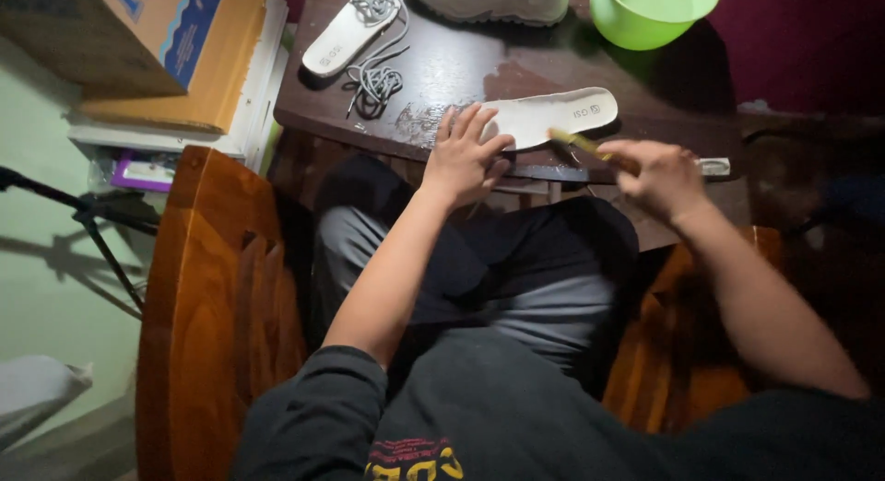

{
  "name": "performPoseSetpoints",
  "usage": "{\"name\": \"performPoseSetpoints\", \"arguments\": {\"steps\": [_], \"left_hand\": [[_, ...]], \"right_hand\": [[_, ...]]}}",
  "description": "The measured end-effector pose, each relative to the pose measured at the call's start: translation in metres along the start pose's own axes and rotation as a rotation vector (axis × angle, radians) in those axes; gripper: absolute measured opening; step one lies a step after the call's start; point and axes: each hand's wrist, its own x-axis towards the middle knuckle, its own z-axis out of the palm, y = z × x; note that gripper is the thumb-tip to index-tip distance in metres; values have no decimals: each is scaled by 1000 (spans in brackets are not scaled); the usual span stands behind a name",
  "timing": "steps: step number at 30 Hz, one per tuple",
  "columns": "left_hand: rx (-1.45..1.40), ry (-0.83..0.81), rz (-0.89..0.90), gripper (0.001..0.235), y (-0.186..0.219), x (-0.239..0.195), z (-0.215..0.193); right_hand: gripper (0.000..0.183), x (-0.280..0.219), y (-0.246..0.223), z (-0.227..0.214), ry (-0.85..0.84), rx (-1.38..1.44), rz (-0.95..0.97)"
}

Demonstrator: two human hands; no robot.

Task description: The person scrubs a white shoe insole with a toothbrush on a wooden table. They flip the insole over to clean both sides, dipping the brush into a green bowl of water periodically to continue scrubbing the surface.

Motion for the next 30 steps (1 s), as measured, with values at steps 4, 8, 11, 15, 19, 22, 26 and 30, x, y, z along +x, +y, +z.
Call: {"name": "performPoseSetpoints", "arguments": {"steps": [4, 8, 11, 15, 19, 22, 26, 30], "left_hand": [[-23, -13, -6, 37, -7, -2, 13], [-86, 6, 9, 29, -8, -1, 6], [-93, 46, 42, 21, -8, -2, 8], [-103, 69, 63, 20, -8, -1, 9], [-149, 102, 93, 26, -17, 0, 25], [-197, 154, 91, 19, -15, 0, 19], [-196, 191, 107, 21, -12, 1, 12], [-209, 202, 109, 26, -10, 1, 10]], "right_hand": [[49, -2, -2, 4, -59, 4, -2], [40, 5, -12, 11, -35, 27, -20], [42, 2, -19, -1, -95, 66, -27], [29, 5, 14, 3, 14, -104, 18], [42, -3, -13, -7, -84, 245, -62], [42, 1, 11, -6, -118, 147, -24], [43, -1, -7, -3, -73, 198, -53], [42, 1, -20, -20, -169, 44, -29]]}}
